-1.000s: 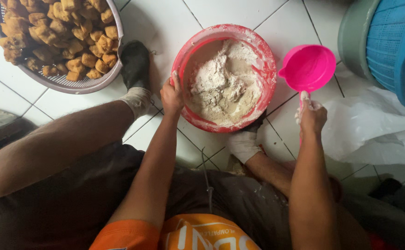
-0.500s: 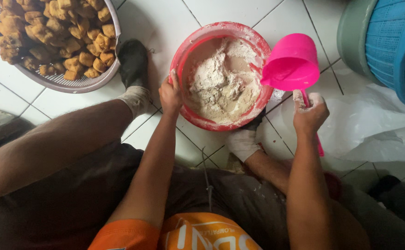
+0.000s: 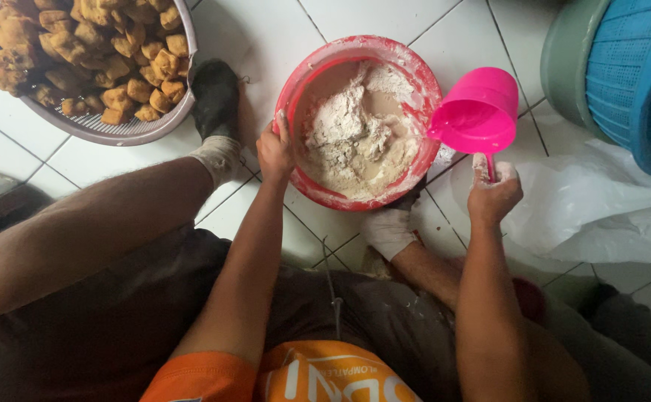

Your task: The person sits on the floor, cuts open a small packet with scissors and pours its powder into a red basin of flour. They mix the dry ingredients by hand, add water using a pink scoop, and knead the mixture into a dough by hand.

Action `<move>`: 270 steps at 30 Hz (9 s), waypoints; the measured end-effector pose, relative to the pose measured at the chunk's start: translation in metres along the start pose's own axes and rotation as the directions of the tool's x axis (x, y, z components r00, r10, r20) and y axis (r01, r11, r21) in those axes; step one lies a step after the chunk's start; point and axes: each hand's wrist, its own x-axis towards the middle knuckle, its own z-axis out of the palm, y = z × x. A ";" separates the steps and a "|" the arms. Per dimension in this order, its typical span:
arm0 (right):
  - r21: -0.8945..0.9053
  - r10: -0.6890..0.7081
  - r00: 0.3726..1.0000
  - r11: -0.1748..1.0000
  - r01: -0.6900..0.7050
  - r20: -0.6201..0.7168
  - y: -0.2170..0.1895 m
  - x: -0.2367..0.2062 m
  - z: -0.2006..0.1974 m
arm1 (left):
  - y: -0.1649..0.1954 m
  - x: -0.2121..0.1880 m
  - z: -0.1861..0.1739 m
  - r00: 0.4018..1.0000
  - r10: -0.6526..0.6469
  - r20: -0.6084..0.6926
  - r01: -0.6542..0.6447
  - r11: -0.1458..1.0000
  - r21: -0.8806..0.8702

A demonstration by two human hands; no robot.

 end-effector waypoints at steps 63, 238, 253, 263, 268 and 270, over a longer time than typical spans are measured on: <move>-0.082 -0.226 0.973 0.972 0.222 -0.048 -0.041 0.014 0.065 | -0.002 -0.002 0.005 0.996 -0.003 -0.091 0.006 1.000 0.027; 0.170 -0.025 0.970 0.985 -0.017 0.244 -0.108 -0.074 0.119 | 0.017 0.004 0.019 0.996 0.082 -0.029 -0.074 0.971 0.230; 0.129 0.195 0.736 0.925 -0.358 0.648 -0.145 -0.009 0.146 | 0.026 -0.001 0.015 0.997 0.076 -0.025 -0.073 0.989 0.131; 0.086 -0.065 0.516 0.996 -0.015 0.854 -0.171 -0.009 0.149 | 0.035 0.003 0.009 0.994 0.084 0.076 -0.088 0.995 0.049; 0.082 -0.124 0.375 0.989 0.126 0.919 -0.162 -0.015 0.115 | 0.039 0.004 0.003 0.988 0.112 0.109 -0.123 0.988 0.090; -0.025 -0.022 0.214 0.977 0.211 0.977 -0.153 -0.003 0.091 | 0.035 0.002 0.003 0.988 0.100 0.122 -0.113 0.988 0.104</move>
